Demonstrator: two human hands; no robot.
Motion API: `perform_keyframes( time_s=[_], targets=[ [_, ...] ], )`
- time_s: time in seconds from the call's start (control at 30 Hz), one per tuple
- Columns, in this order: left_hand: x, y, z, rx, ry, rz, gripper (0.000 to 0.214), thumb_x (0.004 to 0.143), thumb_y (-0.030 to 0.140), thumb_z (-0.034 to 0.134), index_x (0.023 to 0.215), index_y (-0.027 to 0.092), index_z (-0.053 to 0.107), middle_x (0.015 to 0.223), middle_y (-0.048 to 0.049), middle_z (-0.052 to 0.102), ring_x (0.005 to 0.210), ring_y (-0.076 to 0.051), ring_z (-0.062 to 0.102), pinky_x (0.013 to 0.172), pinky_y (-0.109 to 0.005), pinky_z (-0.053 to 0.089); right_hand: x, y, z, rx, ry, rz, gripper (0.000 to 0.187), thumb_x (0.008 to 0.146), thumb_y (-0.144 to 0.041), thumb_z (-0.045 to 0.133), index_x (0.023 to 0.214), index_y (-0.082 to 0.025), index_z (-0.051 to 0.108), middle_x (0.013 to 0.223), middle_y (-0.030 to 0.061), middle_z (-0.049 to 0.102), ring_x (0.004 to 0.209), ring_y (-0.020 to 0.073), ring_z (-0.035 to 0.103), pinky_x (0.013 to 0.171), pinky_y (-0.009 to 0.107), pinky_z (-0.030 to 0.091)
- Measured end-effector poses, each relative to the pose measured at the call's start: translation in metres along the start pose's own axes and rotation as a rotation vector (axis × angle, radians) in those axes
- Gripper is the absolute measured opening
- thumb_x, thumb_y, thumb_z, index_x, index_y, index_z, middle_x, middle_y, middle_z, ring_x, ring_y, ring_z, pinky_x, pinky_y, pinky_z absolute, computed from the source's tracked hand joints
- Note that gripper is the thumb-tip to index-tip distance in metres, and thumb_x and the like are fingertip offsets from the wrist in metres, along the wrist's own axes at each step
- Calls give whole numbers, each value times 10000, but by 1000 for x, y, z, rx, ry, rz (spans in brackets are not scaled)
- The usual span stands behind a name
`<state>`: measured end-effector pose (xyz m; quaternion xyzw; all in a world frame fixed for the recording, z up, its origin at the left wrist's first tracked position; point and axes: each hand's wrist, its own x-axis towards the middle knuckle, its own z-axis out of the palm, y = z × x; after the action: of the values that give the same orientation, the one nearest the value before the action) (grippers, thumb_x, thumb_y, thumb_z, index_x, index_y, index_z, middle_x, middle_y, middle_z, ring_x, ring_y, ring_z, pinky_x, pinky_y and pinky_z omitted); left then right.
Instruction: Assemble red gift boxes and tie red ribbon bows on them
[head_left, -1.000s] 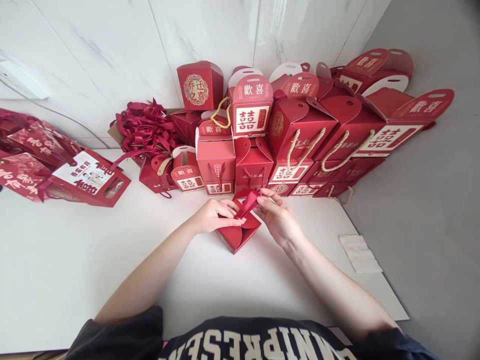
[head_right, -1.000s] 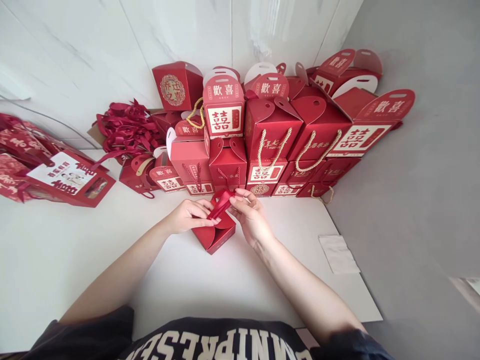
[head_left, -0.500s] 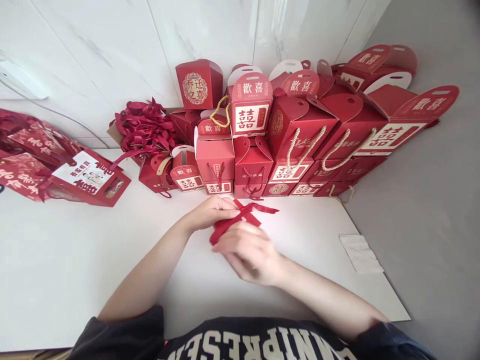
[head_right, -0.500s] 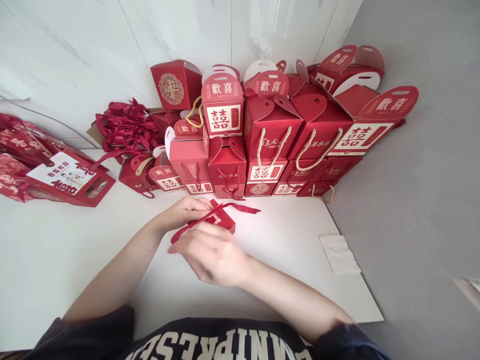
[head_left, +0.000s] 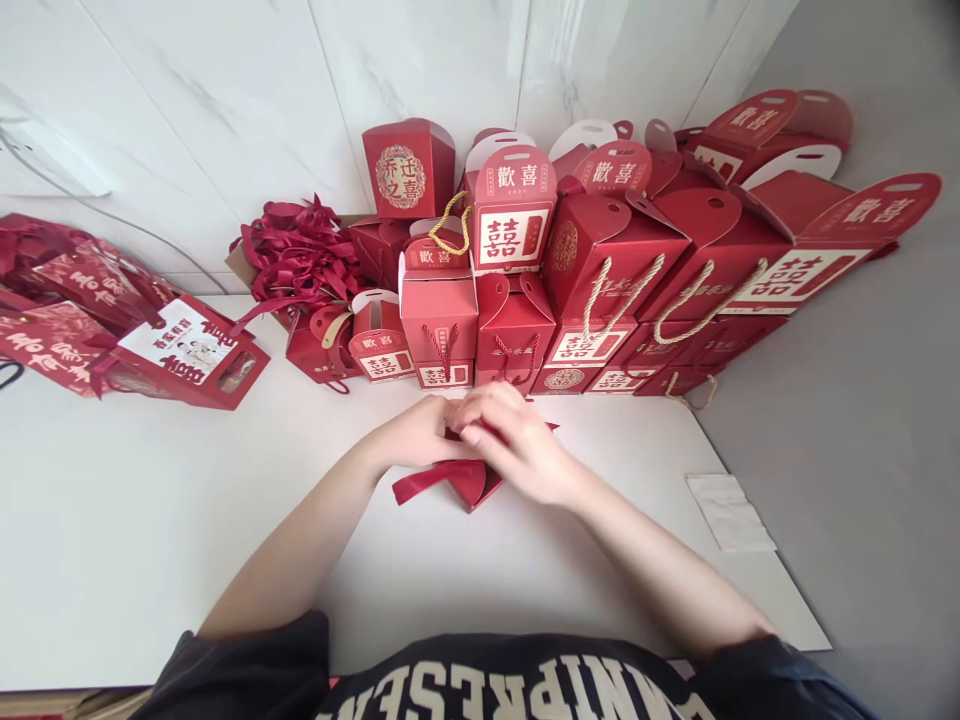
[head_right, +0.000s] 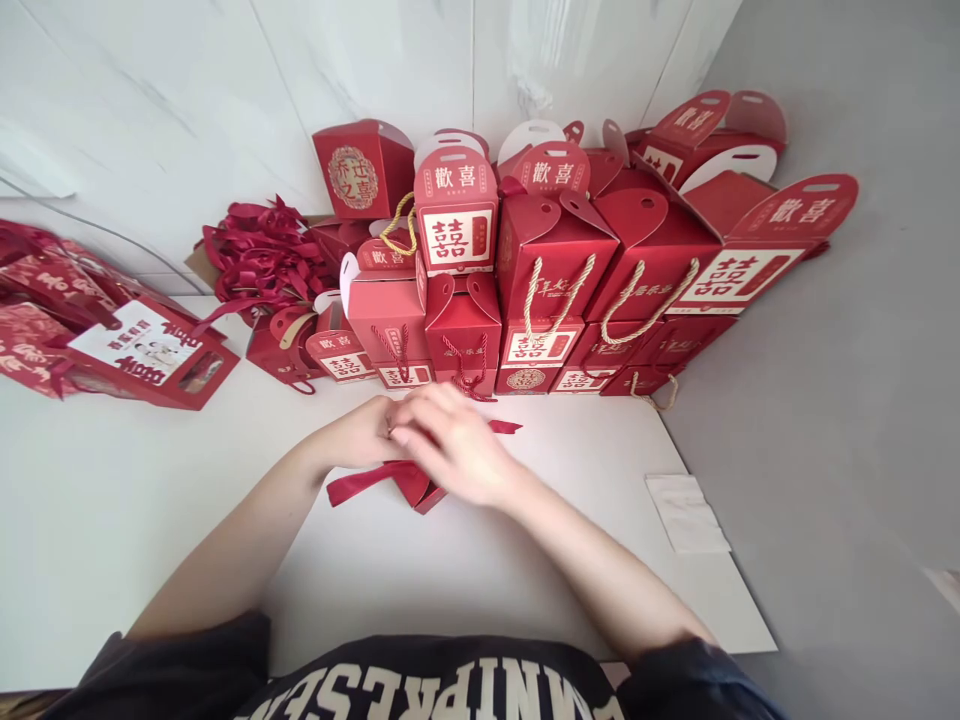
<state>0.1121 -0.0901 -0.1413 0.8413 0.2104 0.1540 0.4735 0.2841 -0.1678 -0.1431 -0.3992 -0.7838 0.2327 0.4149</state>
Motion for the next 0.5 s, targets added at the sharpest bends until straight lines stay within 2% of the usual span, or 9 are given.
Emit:
perform_keyframes(
  time_s=[0.1, 0.2, 0.27, 0.33, 0.4, 0.5],
  targets=[
    [-1, 10, -4, 89, -133, 28, 428, 852, 325, 644, 481, 153, 517, 556, 3, 496, 715, -147, 527, 706, -252, 437, -1, 25, -19, 56, -89, 239, 363, 1016, -399, 364, 864, -207, 632, 1030, 77, 619, 1049, 206, 556, 994, 413, 422],
    [-4, 19, -9, 158, -129, 20, 431, 845, 378, 656, 491, 147, 571, 742, -33, 578, 805, -158, 546, 766, -263, 430, -4, 40, -24, 184, -200, 344, 380, 982, -483, 421, 831, -216, 647, 1199, 79, 586, 1179, 223, 525, 1047, 445, 396],
    [-6, 23, -10, 186, -112, -1, 335, 830, 388, 676, 584, 161, 677, 954, -54, 601, 895, -169, 555, 824, -272, 429, -6, 41, -23, 277, -248, 327, 326, 949, -483, 498, 827, -222, 651, 1276, 68, 558, 1215, 226, 518, 1052, 451, 399],
    [-9, 25, -10, 216, -97, -17, 249, 824, 390, 685, 689, 190, 747, 1019, -58, 575, 925, -173, 547, 839, -276, 428, -6, 39, -23, 365, -291, 267, 275, 910, -452, 580, 789, -213, 641, 1253, 62, 574, 1187, 225, 544, 1043, 449, 409],
    [-11, 25, -10, 254, -90, -31, 226, 828, 405, 677, 763, 209, 772, 959, -51, 557, 885, -165, 538, 795, -263, 427, -5, 37, -22, 422, -284, 229, 269, 874, -424, 639, 733, -197, 609, 1218, 64, 591, 1169, 225, 555, 1039, 443, 407],
    [-15, 26, -9, 256, -114, -90, 319, 855, 448, 629, 733, 176, 743, 800, -28, 547, 712, -125, 507, 657, -232, 399, -7, 35, -21, 430, -179, 230, 289, 851, -406, 672, 699, -191, 552, 1077, 59, 627, 1038, 199, 595, 948, 392, 455]
  ],
)
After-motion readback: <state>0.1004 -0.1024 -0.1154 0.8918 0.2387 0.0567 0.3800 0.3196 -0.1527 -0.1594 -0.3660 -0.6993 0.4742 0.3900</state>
